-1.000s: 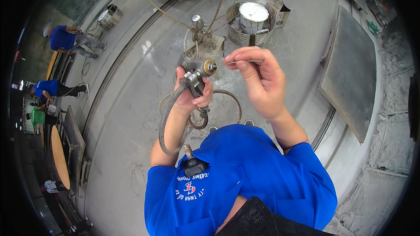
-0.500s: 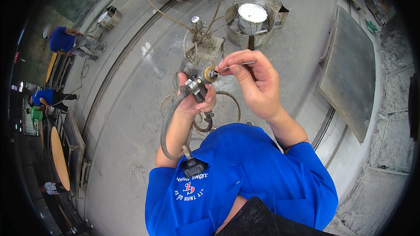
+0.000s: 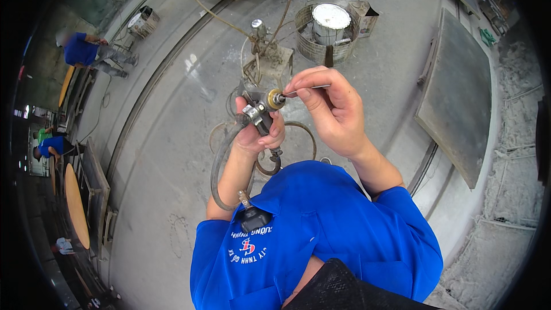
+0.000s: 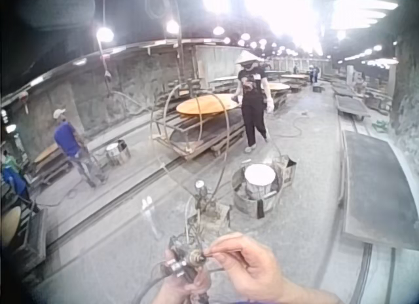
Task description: The person adjusts a spray gun, then sprays a finish onto a large round wooden tabletop. The person moves around the table to apply the finish evenly.
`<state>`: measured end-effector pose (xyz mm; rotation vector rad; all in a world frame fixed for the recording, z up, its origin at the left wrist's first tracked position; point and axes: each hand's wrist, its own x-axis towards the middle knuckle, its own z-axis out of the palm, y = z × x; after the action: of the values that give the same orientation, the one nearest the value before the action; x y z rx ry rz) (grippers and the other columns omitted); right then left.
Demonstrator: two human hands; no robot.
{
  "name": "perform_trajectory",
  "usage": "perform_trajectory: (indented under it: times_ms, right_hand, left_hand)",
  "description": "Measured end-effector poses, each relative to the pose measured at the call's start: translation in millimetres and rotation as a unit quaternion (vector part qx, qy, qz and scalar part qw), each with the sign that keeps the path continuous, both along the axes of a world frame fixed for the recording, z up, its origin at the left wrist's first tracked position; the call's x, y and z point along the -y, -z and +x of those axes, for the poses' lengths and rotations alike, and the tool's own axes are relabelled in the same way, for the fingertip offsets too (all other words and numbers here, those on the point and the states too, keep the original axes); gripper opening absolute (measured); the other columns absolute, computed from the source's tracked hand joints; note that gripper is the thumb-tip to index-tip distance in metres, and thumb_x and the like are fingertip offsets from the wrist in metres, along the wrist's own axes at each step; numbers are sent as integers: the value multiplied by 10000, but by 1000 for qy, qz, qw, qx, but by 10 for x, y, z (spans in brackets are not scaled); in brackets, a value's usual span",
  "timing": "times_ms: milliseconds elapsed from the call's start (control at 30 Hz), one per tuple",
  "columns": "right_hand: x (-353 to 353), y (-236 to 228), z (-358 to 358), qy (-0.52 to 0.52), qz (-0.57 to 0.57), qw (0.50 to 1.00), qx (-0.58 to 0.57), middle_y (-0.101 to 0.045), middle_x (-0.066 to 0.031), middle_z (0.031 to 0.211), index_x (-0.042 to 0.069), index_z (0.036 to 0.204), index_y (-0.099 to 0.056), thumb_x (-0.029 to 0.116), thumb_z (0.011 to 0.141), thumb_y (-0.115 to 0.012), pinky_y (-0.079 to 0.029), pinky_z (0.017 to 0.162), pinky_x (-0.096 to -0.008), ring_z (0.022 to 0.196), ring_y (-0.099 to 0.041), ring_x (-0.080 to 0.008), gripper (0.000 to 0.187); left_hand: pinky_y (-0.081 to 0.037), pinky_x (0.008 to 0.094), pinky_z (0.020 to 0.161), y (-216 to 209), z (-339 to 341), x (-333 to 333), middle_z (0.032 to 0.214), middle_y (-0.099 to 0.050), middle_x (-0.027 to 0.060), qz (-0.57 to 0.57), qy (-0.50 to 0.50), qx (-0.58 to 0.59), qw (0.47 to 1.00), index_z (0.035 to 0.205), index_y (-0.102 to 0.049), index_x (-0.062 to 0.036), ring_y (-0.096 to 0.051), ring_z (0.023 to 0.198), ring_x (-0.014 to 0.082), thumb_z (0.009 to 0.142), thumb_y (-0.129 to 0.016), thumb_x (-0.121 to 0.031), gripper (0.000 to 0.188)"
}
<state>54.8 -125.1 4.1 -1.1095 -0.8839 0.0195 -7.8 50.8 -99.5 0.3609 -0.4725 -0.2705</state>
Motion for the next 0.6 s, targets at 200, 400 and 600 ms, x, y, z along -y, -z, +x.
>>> perform_trajectory:
  times_ms: [200, 400, 600]
  right_hand:
    - [25, 4, -37, 34, -26, 998, 37, -671, -116, 996, -17, 1006, -611, -96, 896, -601, -543, 776, -299, 901, -670, -193, 135]
    - [88, -72, -37, 92, -97, 977, 168, -649, -144, 971, -12, 980, -613, -79, 863, -639, -512, 744, -336, 867, -642, -274, 138]
    - [167, -124, -86, 81, -145, 963, 211, -646, -145, 962, -7, 976, -621, -70, 848, -654, -515, 756, -356, 873, -641, -306, 146]
  left_hand:
    - [-274, 258, 359, 31, -29, 48, 797, -613, 120, -11, 7, 9, 1000, 1114, -589, -35, -367, 385, 79, 889, -316, -817, 858]
    - [-271, 251, 354, 43, -78, 89, 800, -616, 121, -16, 10, 12, 1000, 1119, -587, -34, -366, 385, 74, 899, -326, -803, 841]
    - [-268, 248, 350, 79, -122, 117, 802, -615, 134, -16, 15, 11, 1000, 1133, -589, -30, -359, 380, 74, 914, -342, -779, 819]
